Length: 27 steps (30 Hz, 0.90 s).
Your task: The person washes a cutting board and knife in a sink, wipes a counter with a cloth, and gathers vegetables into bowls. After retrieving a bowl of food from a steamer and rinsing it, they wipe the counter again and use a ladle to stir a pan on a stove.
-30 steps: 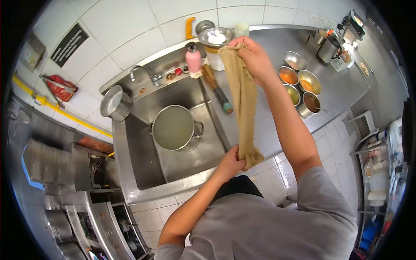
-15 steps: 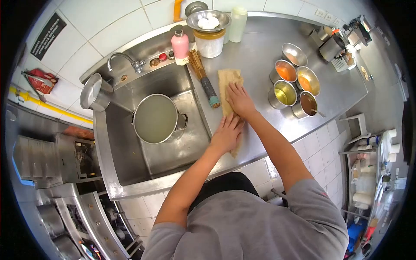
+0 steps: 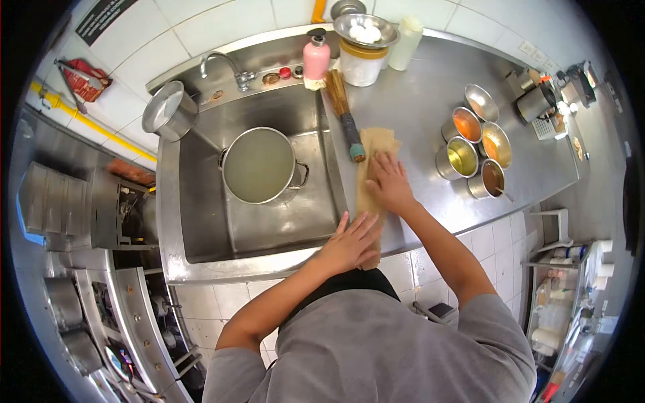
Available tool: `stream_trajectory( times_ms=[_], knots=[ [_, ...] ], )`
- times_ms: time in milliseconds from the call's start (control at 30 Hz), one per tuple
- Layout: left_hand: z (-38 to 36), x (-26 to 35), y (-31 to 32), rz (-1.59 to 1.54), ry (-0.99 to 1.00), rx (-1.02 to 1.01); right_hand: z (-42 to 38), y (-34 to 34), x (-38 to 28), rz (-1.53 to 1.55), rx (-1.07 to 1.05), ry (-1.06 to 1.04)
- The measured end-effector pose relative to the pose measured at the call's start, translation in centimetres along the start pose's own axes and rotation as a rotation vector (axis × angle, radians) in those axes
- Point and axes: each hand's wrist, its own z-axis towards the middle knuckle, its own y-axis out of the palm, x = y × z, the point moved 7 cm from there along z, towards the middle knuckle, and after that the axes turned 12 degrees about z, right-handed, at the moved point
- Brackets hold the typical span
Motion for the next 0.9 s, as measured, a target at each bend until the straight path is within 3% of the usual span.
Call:
stream_trajectory(
  times_ms=[100,333,400,433,467,533,567,600,700,767,900],
  knots=[
    [-1.3,-0.3,1.5,0.036,0.052,-0.112,-0.4,2.2,-1.2,0.045,-0.04,-0.008],
    [-2.4,-0.2,1.7,0.058,0.063,-0.032,1.0,2.1,-3.0,0.123,-0.102,-0.139],
    [-5.8,-0.9,-0.5,-0.127,0.066,0.145,0.4,1.6,-1.5,0.188,0.057,-0.191],
    [-8.3,-1.7,-2.6,-0.134,0.036,0.247,0.1,0.1,-3.0,0.271,0.14,-0.171],
    [-10.9,-3.4,-3.2,-0.241,-0.076,0.204,-0.3,-1.6,-4.7,0.355,0.225,-0.158],
    [-17.5,-5.7,-4.4,-0.326,-0.234,0.189,-0.2,1.1,-3.9,0.782,0.126,0.224],
    [-22.1,-7.5,-5.3,-0.403,-0.426,0.314,0.2,3.1,-6.0,0.896,0.094,0.238],
    [-27.0,-9.1,-6.5,-0.476,-0.607,0.447,1.0,4.6,-9.9,1.009,0.062,0.254],
    [-41.1,-9.3,-9.4,-0.453,-0.778,0.588,1.1,10.9,-24.6,1.18,-0.223,0.132],
    [-50.7,-8.3,-8.7,-0.436,-1.143,0.533,-0.2,14.9,-36.1,1.061,-0.504,-0.06],
    [-65.9,-1.8,-7.9,-0.496,-1.491,0.629,-6.3,20.1,-58.6,1.025,-0.816,-0.445]
  ],
)
